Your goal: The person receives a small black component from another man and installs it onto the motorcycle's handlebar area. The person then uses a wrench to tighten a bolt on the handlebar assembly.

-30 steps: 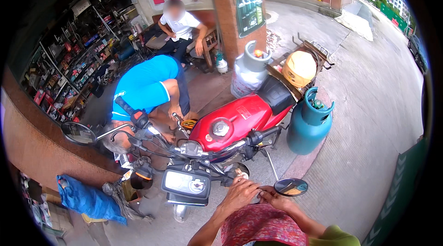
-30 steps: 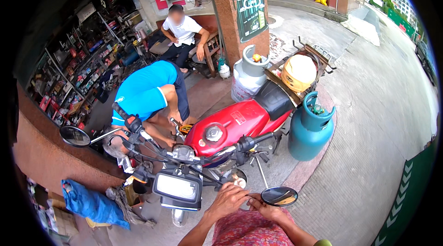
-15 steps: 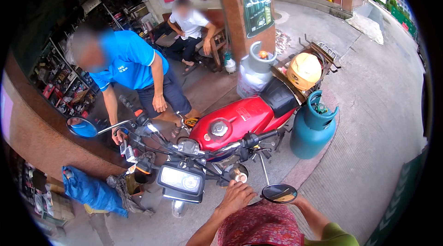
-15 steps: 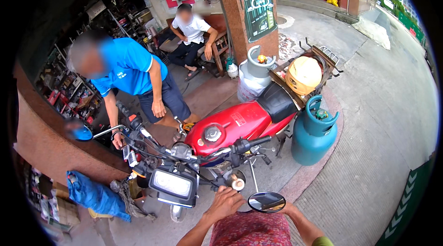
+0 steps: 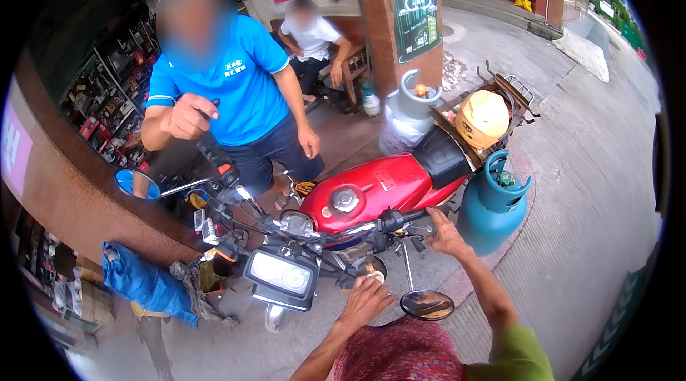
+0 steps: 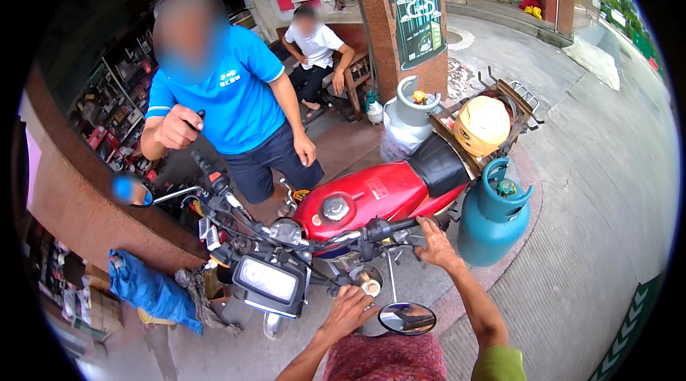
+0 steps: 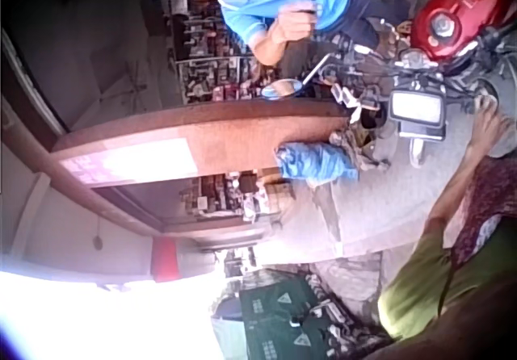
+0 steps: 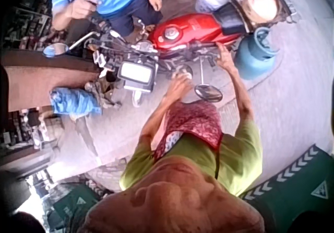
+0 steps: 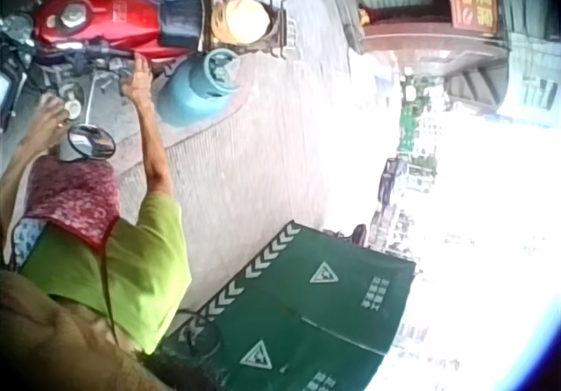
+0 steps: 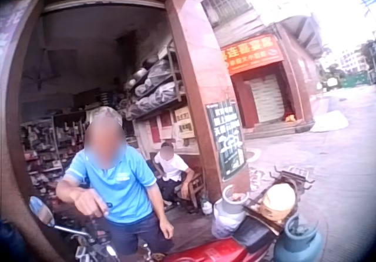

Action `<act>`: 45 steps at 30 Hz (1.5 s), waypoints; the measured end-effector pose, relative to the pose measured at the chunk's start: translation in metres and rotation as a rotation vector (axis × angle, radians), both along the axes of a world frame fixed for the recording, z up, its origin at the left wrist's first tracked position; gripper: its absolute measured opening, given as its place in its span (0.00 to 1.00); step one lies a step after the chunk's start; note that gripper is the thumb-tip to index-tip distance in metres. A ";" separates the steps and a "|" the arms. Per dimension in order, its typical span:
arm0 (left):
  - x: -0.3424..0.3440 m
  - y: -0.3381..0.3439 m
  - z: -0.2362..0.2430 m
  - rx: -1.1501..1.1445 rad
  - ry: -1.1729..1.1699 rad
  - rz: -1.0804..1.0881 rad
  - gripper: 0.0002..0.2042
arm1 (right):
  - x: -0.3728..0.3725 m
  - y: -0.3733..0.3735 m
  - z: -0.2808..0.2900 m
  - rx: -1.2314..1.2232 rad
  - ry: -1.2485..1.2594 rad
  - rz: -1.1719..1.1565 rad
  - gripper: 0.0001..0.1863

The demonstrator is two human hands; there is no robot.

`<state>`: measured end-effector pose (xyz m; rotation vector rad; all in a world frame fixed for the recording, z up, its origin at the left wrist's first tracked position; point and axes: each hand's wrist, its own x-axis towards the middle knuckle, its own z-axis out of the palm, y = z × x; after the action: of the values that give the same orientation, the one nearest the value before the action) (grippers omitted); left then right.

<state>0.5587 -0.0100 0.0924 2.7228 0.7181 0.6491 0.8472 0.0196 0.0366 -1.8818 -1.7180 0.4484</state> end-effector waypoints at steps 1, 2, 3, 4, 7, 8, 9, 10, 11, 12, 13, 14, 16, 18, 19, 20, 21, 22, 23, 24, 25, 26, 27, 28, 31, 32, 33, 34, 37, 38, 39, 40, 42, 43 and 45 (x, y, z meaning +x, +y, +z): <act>-0.001 0.001 0.002 0.020 -0.011 0.037 0.15 | -0.004 0.003 0.001 0.020 -0.087 -0.009 0.38; -0.001 0.001 0.005 0.039 -0.023 0.071 0.14 | -0.006 0.007 0.003 0.041 -0.175 -0.020 0.38; -0.002 0.002 0.007 0.061 -0.035 0.100 0.14 | -0.006 0.011 0.005 0.046 -0.187 0.004 0.37; -0.003 0.002 0.006 0.040 0.020 0.100 0.16 | -0.003 0.018 0.009 0.051 -0.200 0.026 0.37; -0.009 0.002 0.000 0.012 0.143 0.087 0.20 | -0.001 0.040 0.015 0.015 -0.235 0.171 0.35; -0.012 0.000 -0.005 0.025 0.149 0.077 0.20 | -0.002 0.046 0.012 -0.005 -0.246 0.232 0.34; -0.013 -0.002 -0.006 0.036 0.151 0.071 0.20 | -0.005 0.050 0.009 -0.004 -0.293 0.238 0.31; -0.014 -0.001 -0.006 0.029 0.136 0.064 0.20 | -0.007 0.053 0.007 -0.003 -0.259 0.215 0.30; -0.016 0.001 -0.004 0.023 0.121 0.057 0.20 | -0.010 0.057 0.006 -0.002 -0.224 0.193 0.29; -0.019 -0.001 -0.003 0.007 0.106 0.058 0.19 | -0.016 0.059 0.004 -0.008 -0.189 0.179 0.28; -0.021 -0.002 0.000 0.024 0.112 0.083 0.19 | -0.020 0.060 -0.001 0.103 -0.242 0.164 0.25; -0.020 -0.004 0.001 0.029 0.112 0.102 0.19 | -0.021 0.056 0.004 0.087 -0.288 0.162 0.26; -0.015 -0.004 0.005 0.058 0.018 0.149 0.18 | -0.019 0.053 0.000 0.157 -0.347 0.161 0.28; -0.010 -0.002 0.000 0.062 -0.017 0.234 0.16 | -0.020 0.048 -0.005 0.131 -0.370 0.158 0.30; -0.010 -0.004 -0.003 0.059 -0.026 0.283 0.16 | -0.025 0.042 -0.006 0.081 -0.364 0.156 0.30; -0.011 -0.004 0.000 0.073 -0.067 0.315 0.17 | -0.028 0.041 0.002 0.045 -0.363 0.152 0.30; -0.011 -0.005 0.007 0.093 -0.106 0.340 0.18 | -0.029 0.039 0.002 0.041 -0.375 0.137 0.30; -0.015 -0.007 0.004 0.108 -0.117 0.358 0.18 | -0.033 0.034 0.001 0.030 -0.384 0.115 0.31; -0.020 -0.012 0.001 0.117 -0.142 0.389 0.18 | -0.035 0.029 0.000 0.011 -0.389 0.094 0.31; -0.025 -0.014 -0.001 0.136 -0.173 0.423 0.18 | -0.042 0.022 0.007 -0.007 -0.368 0.100 0.31; -0.031 -0.015 -0.002 0.172 -0.198 0.436 0.18 | -0.048 0.016 0.010 0.019 -0.370 0.089 0.31; -0.037 -0.016 -0.004 0.206 -0.223 0.450 0.19 | -0.054 0.008 0.011 0.045 -0.372 0.077 0.30; -0.042 -0.013 -0.006 0.239 -0.260 0.463 0.20 | -0.059 0.002 0.013 0.016 -0.371 0.059 0.30; -0.046 -0.013 -0.006 0.236 -0.266 0.459 0.20 | -0.066 -0.005 0.015 -0.013 -0.370 0.040 0.29; -0.066 -0.013 -0.003 0.208 -0.269 0.413 0.21 | -0.089 -0.024 0.030 -0.108 -0.361 -0.020 0.28; -0.075 -0.010 -0.001 0.185 -0.282 0.365 0.20 | -0.097 -0.028 0.035 -0.140 -0.356 -0.039 0.28; -0.083 -0.008 0.000 0.158 -0.296 0.311 0.20 | -0.103 -0.032 0.035 -0.145 -0.370 -0.064 0.28; -0.092 -0.007 0.002 0.131 -0.309 0.257 0.19 | -0.107 -0.034 0.035 -0.142 -0.368 -0.082 0.28; -0.108 -0.003 0.010 0.060 -0.374 0.106 0.21 | -0.104 -0.032 0.034 -0.131 -0.386 -0.130 0.27; -0.113 -0.002 0.011 0.051 -0.407 0.047 0.21 | -0.100 -0.032 0.033 -0.150 -0.372 -0.127 0.26; -0.116 -0.001 0.014 0.031 -0.352 0.003 0.21 | -0.095 -0.032 0.031 -0.141 -0.377 -0.141 0.26; -0.120 0.000 0.013 0.012 -0.340 -0.023 0.21 | -0.094 -0.029 0.029 -0.130 -0.383 -0.148 0.26; -0.127 0.000 0.009 -0.034 -0.317 -0.077 0.20 | -0.097 -0.025 0.029 -0.120 -0.370 -0.162 0.24; -0.133 0.003 0.011 -0.048 -0.292 -0.139 0.20 | -0.100 -0.024 0.027 -0.098 -0.370 -0.210 0.25; -0.136 0.001 0.007 -0.066 -0.297 -0.207 0.20 | -0.107 -0.029 0.018 0.006 -0.362 -0.302 0.26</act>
<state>0.4227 -0.0087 0.0992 2.5183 0.3740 0.9326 0.7405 -0.0090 0.0548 -2.2765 -1.6002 -0.0184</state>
